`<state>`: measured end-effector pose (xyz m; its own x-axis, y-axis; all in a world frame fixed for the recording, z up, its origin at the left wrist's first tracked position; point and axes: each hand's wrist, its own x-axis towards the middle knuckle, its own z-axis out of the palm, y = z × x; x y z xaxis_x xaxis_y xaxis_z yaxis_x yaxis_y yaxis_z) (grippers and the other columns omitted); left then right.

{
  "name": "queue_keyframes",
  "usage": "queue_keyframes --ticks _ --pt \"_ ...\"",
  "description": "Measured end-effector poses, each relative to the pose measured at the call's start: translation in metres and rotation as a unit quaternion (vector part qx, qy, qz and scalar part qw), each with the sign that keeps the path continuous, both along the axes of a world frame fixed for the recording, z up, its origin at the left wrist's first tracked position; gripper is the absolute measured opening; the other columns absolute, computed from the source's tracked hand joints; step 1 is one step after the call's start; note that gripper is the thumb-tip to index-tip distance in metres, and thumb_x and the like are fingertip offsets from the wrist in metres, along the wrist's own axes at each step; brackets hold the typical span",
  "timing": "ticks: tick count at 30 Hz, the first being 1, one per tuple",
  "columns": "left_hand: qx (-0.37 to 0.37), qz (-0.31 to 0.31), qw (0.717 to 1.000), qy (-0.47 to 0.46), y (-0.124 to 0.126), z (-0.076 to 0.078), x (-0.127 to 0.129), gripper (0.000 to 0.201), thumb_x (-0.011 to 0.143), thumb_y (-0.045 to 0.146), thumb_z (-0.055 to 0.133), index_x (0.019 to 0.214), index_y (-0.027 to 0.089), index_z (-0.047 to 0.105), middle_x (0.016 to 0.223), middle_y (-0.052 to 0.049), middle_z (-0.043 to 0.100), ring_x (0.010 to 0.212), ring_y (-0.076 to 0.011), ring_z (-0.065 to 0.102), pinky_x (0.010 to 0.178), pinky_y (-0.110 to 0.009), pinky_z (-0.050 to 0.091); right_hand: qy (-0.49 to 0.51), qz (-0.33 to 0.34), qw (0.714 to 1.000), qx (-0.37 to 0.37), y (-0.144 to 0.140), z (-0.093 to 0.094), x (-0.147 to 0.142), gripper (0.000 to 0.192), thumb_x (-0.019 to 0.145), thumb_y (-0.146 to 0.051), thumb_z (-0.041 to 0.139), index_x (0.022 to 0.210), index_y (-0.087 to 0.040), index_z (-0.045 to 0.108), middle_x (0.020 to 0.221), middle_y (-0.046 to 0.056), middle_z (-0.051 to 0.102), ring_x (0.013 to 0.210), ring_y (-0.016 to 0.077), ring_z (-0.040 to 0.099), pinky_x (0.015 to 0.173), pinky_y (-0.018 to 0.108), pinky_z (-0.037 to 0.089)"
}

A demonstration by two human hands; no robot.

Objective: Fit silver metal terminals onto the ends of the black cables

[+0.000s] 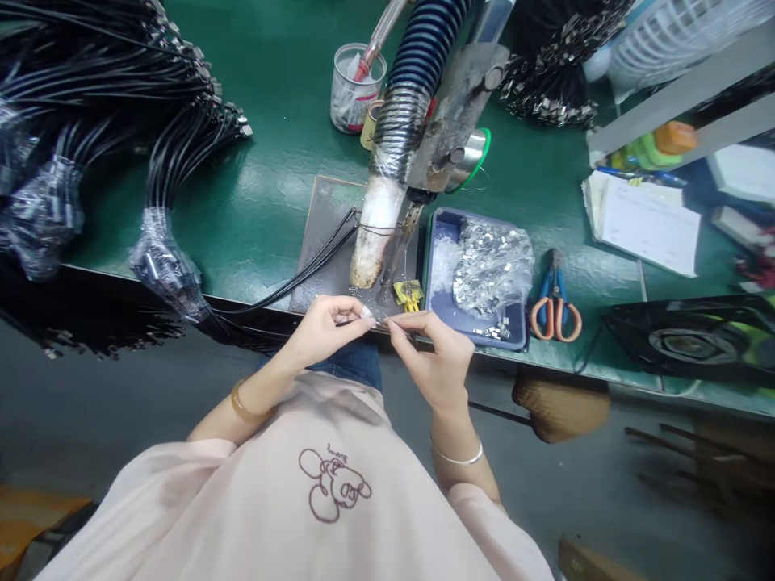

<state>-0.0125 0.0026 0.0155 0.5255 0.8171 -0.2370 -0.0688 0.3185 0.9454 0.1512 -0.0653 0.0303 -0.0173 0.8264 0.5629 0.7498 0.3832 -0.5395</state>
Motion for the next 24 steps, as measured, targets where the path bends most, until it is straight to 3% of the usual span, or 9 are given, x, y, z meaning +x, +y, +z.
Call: queue_keyframes --ticks 4,7,11,15,18,24 --pt "0.013 -0.042 0.999 -0.002 -0.002 0.000 -0.002 0.029 0.071 0.035 0.080 0.063 0.012 0.063 0.057 0.002 0.055 0.055 -0.0077 0.046 0.056 -0.021 0.039 -0.058 0.064 0.996 0.000 -0.002 0.003 0.006 0.016 0.092 -0.008 0.065 0.088 -0.022 0.059 0.089 0.004 0.077 0.079 0.0144 0.075 0.069 0.023 0.060" --pt "0.026 -0.035 0.999 -0.002 -0.006 -0.002 -0.001 0.031 0.072 0.036 0.079 0.062 0.013 0.061 0.057 0.003 0.052 0.055 -0.0071 0.043 0.056 -0.021 0.036 -0.108 0.076 0.991 -0.006 -0.003 0.002 0.004 0.018 0.094 -0.006 0.060 0.087 -0.022 0.056 0.085 0.003 0.075 0.072 0.0117 0.073 0.063 0.020 0.056" --pt "0.011 -0.005 1.000 -0.013 -0.009 -0.005 0.002 0.030 0.072 0.038 0.077 0.065 0.013 0.063 0.059 0.002 0.055 0.056 -0.0077 0.045 0.056 -0.021 0.037 -0.139 0.016 0.990 0.035 -0.001 0.000 -0.001 0.020 0.092 -0.005 0.061 0.085 -0.022 0.054 0.080 0.003 0.073 0.066 0.0112 0.070 0.061 0.020 0.053" --pt "-0.016 0.025 0.999 -0.015 -0.008 -0.002 0.003 0.031 0.069 0.041 0.079 0.067 0.013 0.066 0.057 0.002 0.055 0.054 -0.0078 0.044 0.053 -0.020 0.035 -0.100 -0.083 0.988 0.088 -0.001 -0.003 -0.002 0.020 0.090 -0.005 0.065 0.089 -0.023 0.058 0.080 0.002 0.074 0.072 0.0139 0.072 0.063 0.023 0.056" --pt "-0.014 0.029 0.999 -0.027 -0.006 0.001 0.004 0.030 0.068 0.040 0.080 0.067 0.014 0.066 0.055 0.003 0.054 0.053 -0.0078 0.044 0.052 -0.021 0.037 -0.083 -0.070 0.990 0.087 -0.002 -0.007 -0.005 0.019 0.088 -0.006 0.069 0.092 -0.023 0.061 0.085 0.003 0.076 0.077 0.0157 0.075 0.069 0.025 0.060" --pt "0.021 0.073 0.997 -0.013 -0.003 -0.002 0.009 0.025 0.067 0.035 0.079 0.066 0.014 0.065 0.049 0.007 0.039 0.049 -0.0059 0.033 0.048 -0.020 0.029 -0.057 -0.048 0.993 0.092 -0.001 -0.020 -0.014 0.022 0.087 -0.003 0.065 0.095 -0.024 0.064 0.095 0.006 0.079 0.085 0.0174 0.077 0.076 0.027 0.063"
